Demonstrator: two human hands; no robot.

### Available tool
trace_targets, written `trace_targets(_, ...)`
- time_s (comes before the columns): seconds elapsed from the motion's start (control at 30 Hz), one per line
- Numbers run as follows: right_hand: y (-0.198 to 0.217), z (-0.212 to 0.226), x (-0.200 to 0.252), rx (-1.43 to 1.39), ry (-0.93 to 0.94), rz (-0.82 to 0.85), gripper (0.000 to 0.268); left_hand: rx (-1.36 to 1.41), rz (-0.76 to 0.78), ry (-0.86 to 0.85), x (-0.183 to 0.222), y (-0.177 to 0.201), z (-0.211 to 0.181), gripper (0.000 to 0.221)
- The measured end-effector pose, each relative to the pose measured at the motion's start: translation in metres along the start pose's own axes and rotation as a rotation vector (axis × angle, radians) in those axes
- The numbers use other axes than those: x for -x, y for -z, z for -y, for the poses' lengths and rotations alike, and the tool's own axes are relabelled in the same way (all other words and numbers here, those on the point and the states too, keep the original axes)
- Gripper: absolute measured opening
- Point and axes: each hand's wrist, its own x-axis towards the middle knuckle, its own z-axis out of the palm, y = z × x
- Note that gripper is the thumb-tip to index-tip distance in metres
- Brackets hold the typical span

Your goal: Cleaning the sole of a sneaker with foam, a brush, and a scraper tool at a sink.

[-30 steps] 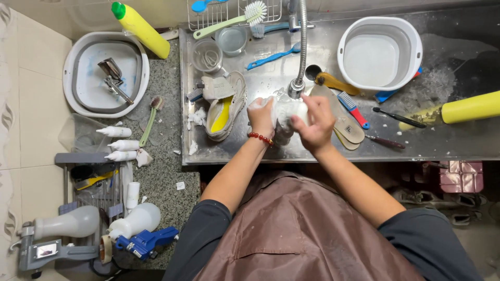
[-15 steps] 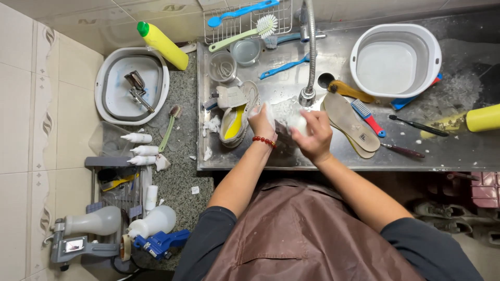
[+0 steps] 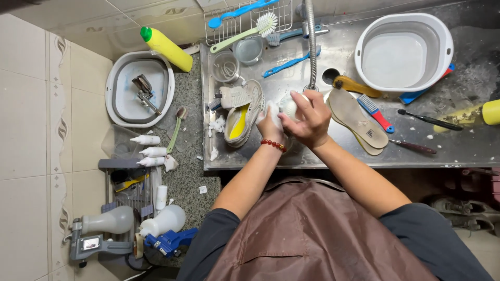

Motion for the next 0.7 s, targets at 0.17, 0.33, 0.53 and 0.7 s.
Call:
trace_targets(0.17, -0.002, -0.045, 0.08, -0.027, -0.101, 0.093, 0.058, 0.003, -0.028, -0.012, -0.005, 0.005, -0.018, 0.035)
trace_targets(0.33, -0.005, -0.035, 0.05, -0.113, -0.17, 0.174, 0.059, -0.035, -0.001, -0.075, -0.006, 0.029, -0.022, 0.032)
trace_targets(0.53, -0.033, -0.048, 0.069, -0.189, -0.311, 0.294, 0.058, 0.01, 0.059, -0.04, -0.013, 0.076, -0.031, 0.021)
trace_targets(0.7, -0.04, 0.001, 0.045, -0.217, -0.334, 0.3, 0.05, -0.092, 0.081, -0.151, -0.019, 0.1, -0.031, 0.019)
